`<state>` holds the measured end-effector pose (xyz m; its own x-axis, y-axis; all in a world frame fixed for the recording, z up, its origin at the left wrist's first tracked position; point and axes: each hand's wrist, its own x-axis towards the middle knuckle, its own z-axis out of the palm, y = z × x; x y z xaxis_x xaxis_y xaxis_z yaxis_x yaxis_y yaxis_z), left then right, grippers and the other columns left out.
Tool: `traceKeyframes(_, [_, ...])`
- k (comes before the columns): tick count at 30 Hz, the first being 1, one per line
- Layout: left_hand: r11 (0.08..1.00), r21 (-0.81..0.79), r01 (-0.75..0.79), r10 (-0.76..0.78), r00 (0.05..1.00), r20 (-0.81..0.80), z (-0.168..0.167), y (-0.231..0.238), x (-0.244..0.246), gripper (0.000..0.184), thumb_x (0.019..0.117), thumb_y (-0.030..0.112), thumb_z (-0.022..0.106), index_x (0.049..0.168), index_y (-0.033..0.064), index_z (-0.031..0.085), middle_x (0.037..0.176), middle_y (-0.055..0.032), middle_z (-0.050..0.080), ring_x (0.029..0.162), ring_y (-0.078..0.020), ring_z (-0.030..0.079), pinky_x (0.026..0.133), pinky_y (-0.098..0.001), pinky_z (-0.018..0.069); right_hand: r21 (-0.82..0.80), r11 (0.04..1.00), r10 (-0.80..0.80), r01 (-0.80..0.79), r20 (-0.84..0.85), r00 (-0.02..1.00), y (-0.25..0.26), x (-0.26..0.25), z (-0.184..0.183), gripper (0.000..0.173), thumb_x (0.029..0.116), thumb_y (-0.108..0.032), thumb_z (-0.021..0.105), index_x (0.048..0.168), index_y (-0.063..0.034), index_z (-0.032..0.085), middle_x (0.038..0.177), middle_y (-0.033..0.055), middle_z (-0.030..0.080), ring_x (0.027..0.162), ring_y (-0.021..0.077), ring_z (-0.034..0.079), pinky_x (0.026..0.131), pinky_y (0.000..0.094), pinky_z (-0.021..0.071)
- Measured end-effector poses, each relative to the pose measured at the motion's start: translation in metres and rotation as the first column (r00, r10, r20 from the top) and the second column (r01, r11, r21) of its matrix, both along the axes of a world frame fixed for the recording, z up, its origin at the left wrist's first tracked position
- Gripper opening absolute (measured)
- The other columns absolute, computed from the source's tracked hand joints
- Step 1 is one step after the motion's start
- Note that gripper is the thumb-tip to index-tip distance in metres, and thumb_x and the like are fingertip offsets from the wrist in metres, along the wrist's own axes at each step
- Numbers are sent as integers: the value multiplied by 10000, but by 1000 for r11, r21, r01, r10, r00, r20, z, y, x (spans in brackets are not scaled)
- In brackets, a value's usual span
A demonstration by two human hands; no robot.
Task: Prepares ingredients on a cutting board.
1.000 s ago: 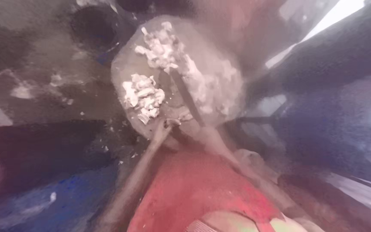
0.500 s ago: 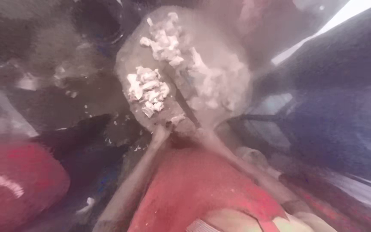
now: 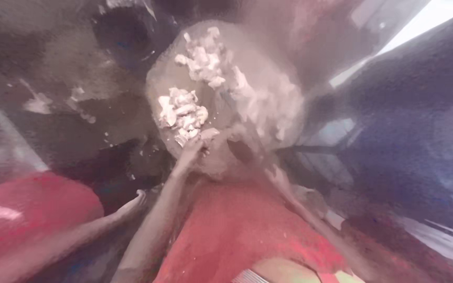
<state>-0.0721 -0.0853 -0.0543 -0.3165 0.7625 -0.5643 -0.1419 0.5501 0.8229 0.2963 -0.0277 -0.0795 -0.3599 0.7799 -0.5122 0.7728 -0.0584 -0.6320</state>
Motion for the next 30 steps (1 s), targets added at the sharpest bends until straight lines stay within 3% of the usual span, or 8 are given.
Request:
traceKeyframes(6, [966, 125, -226, 225, 974, 22, 10, 16, -42, 326, 1044, 285, 522, 1275, 77, 618, 953, -83, 695, 789, -183, 667, 719, -368, 582, -62, 982, -178, 176, -24, 984, -9, 18, -13, 544, 1072, -379, 514, 1475, -14, 501, 1342, 220, 634, 1254, 287, 617, 1110, 472, 459])
traceKeyframes(11, [950, 159, -270, 269, 963, 27, 13, 10, -53, 284, 1064, 244, 475, 1215, 39, 602, 921, -82, 701, 764, -166, 682, 692, -343, 595, -33, 990, -135, 134, -45, 990, -13, 20, -19, 540, 1071, -374, 522, 1454, 7, 516, 1360, 234, 623, 1276, 305, 610, 1121, 469, 455])
traceKeyframes(14, [954, 71, -290, 298, 936, -188, 18, 12, -53, 326, 1072, 269, 497, 1308, 59, 576, 1001, -84, 693, 815, -162, 689, 733, -360, 604, -28, 996, -88, 87, -16, 996, -9, 26, -24, 499, 1069, -365, 524, 1408, -1, 557, 1299, 220, 659, 1218, 300, 645, 1082, 467, 485])
traceKeyframes(17, [988, -56, -146, 84, 796, -599, 10, 20, -50, 548, 995, 319, 665, 1450, 76, 481, 1218, -193, 643, 1039, -286, 664, 907, -493, 557, -61, 997, -42, 43, 18, 999, -3, 25, -22, 438, 1071, -338, 525, 1382, -34, 580, 1257, 193, 682, 1183, 288, 665, 1058, 474, 502])
traceKeyframes(21, [892, -239, 383, -445, 654, -612, -1, 47, 25, 484, 981, 397, 672, 1374, 122, 606, 1308, -145, 654, 1185, -286, 643, 1030, -522, 514, -62, 998, -28, 27, -15, 999, -2, 30, -33, 396, 1050, -237, 546, 1365, -2, 593, 1271, 209, 674, 1196, 286, 657, 1073, 463, 499])
traceKeyframes(25, [780, -317, 540, -568, 398, -720, -58, 62, 63, 421, 981, 500, 597, 1262, 196, 678, 1194, -81, 699, 1100, -275, 669, 964, -548, 538, -88, 996, -24, 23, -16, 1000, 3, 30, -27, 369, 1035, -179, 565, 1356, -1, 600, 1274, 210, 674, 1202, 287, 654, 1073, 463, 501])
traceKeyframes(28, [830, -89, 551, -472, 609, -637, -23, 95, 27, 359, 1003, 337, 638, 1207, 43, 670, 1098, -167, 703, 993, -290, 692, 905, -487, 568, -87, 996, -16, 16, 0, 1000, 7, 33, -24, 361, 1030, -146, 575, 1353, 13, 601, 1266, 228, 675, 1189, 317, 663, 1067, 488, 500])
traceKeyframes(30, [830, 276, 484, -169, 691, -703, 50, 104, 26, 356, 1002, 227, 634, 1116, -110, 631, 931, -251, 687, 759, -257, 697, 628, -325, 588, -79, 997, -10, 9, -6, 1000, 2, 34, -25, 356, 1026, -164, 559, 1330, 13, 616, 1246, 214, 687, 1168, 301, 674, 1051, 472, 514])
